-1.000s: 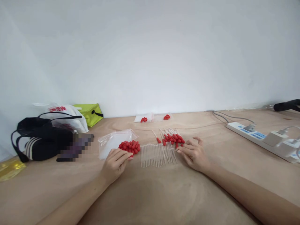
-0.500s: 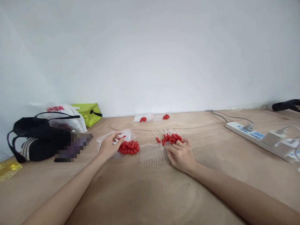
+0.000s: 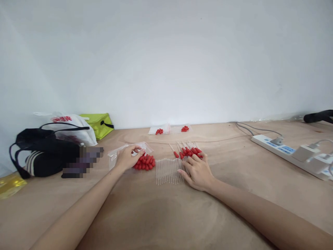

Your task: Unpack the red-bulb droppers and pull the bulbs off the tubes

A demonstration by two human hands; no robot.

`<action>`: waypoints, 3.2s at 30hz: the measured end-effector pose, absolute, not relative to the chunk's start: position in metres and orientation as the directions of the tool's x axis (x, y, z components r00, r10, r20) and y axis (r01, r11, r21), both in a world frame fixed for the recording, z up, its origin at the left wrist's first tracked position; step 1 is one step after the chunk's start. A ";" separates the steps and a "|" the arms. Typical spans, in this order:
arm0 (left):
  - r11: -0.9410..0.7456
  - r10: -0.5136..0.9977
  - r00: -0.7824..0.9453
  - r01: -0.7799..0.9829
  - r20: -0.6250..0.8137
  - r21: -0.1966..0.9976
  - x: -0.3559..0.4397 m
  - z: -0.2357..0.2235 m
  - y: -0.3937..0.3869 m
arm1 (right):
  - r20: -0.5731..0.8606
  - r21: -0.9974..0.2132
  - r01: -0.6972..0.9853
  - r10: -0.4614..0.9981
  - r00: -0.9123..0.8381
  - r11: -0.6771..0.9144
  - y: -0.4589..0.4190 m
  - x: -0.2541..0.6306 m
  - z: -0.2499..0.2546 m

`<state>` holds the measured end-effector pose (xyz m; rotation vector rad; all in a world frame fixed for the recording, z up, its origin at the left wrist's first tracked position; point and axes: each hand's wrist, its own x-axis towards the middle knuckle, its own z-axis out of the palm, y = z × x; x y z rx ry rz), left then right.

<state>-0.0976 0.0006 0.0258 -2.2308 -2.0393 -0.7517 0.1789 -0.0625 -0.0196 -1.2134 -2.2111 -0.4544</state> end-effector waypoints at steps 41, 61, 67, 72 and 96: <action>-0.705 0.584 0.511 0.704 0.631 0.082 -0.047 0.005 -0.052 | 0.837 -0.102 0.792 0.482 -0.258 0.602 -0.064 0.191 -0.025; -0.830 0.315 0.653 0.542 0.688 -0.134 -0.036 -0.006 -0.063 | 0.769 0.052 0.607 0.356 -0.531 0.793 -0.069 0.167 -0.022; -0.853 0.231 0.692 0.482 0.684 -0.200 -0.042 -0.003 -0.067 | 0.782 0.055 0.573 0.322 -0.534 0.818 -0.072 0.175 -0.023; -0.765 0.364 0.518 0.640 0.774 -0.069 -0.076 0.001 -0.065 | 0.796 -0.061 0.711 0.464 -0.388 0.700 -0.068 0.206 -0.026; 0.001 0.976 -0.065 0.955 0.207 0.297 -0.100 0.021 0.028 | 0.699 0.018 0.870 0.616 -0.364 0.493 -0.053 0.161 -0.023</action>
